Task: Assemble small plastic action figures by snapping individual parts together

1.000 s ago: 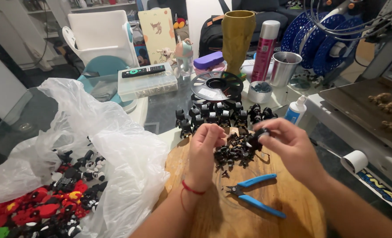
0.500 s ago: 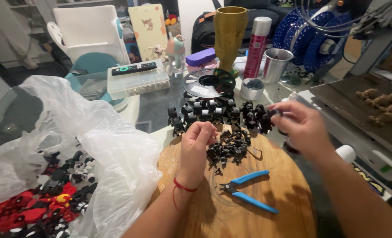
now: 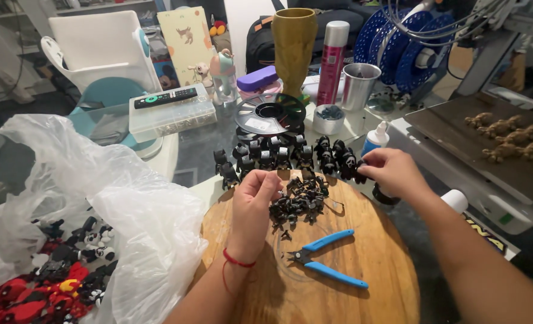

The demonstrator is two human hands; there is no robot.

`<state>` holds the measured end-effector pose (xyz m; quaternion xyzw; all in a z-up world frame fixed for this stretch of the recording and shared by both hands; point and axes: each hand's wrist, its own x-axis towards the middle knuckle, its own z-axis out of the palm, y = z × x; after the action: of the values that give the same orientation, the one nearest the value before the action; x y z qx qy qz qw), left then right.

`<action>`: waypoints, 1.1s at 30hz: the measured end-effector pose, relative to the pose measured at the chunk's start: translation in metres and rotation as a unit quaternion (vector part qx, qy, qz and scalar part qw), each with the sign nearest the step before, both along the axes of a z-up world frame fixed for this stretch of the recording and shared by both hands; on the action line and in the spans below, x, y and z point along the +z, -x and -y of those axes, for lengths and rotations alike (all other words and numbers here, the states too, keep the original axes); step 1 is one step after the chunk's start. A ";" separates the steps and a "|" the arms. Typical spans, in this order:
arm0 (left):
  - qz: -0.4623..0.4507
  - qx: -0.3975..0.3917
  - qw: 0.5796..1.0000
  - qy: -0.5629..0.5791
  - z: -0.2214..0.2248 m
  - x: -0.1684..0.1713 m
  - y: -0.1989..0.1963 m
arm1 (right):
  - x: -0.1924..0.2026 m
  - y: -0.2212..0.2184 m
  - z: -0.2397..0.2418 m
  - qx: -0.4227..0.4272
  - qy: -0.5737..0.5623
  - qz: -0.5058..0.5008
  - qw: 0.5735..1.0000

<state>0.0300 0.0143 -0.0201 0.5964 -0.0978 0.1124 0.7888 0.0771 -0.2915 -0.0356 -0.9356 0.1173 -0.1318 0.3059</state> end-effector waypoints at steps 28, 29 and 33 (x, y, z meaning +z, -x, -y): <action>-0.007 0.008 1.000 -0.014 -0.001 0.002 0.002 | -0.003 -0.002 0.007 0.032 0.005 -0.054 0.998; -0.007 0.009 1.000 -0.019 0.000 0.001 0.001 | 0.006 0.007 0.000 0.022 -0.009 -0.020 1.000; -0.011 -0.011 0.998 -0.060 -0.003 0.013 0.007 | 0.005 0.004 -0.004 0.026 -0.036 0.163 0.986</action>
<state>0.0230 0.0174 -0.0068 0.6429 -0.1026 0.0907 0.7536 0.0727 -0.2879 -0.0303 -0.8924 0.0465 -0.2706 0.3581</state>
